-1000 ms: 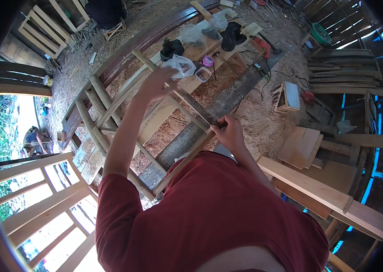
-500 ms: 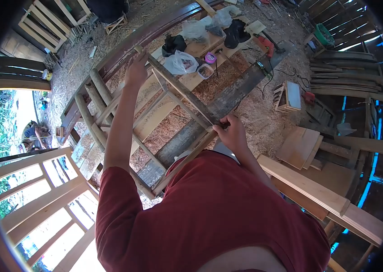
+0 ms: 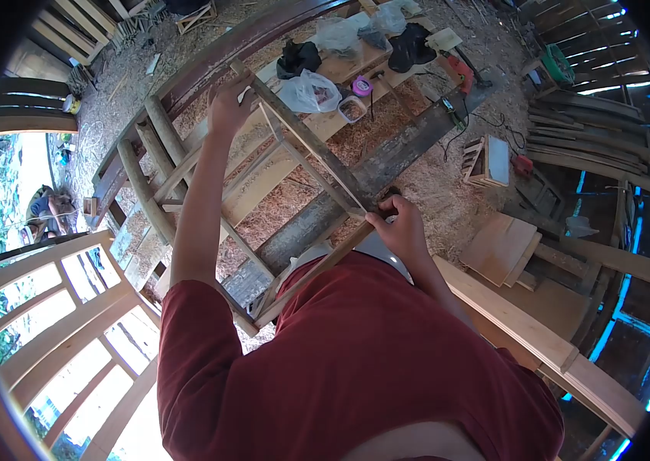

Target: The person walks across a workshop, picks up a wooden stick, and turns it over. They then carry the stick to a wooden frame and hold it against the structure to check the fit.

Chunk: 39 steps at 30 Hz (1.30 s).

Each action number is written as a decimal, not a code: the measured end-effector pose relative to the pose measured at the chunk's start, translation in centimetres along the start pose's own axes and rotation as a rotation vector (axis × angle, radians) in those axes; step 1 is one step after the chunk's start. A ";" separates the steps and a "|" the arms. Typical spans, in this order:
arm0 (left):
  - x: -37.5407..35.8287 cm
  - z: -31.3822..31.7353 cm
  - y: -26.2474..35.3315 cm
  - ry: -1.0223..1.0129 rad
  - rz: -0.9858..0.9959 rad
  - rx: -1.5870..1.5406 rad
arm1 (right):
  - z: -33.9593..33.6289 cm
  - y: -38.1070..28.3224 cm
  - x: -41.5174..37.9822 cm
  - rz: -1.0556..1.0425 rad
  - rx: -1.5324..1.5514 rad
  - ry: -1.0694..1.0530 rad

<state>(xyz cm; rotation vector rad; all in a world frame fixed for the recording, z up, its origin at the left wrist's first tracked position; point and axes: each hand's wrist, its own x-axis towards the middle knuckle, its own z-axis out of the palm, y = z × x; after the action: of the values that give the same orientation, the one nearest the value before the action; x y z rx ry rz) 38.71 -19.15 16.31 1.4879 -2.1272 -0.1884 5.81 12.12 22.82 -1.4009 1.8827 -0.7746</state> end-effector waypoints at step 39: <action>2.2 -2.6 -0.4 -0.179 0.150 0.070 | 0.2 0.7 0.0 -0.027 -0.015 0.009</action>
<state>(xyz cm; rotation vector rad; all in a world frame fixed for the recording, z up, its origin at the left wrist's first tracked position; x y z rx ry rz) 39.83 -20.86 19.13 1.3876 -2.4005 -0.2010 5.57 12.25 22.16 -1.4367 1.8845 -0.7826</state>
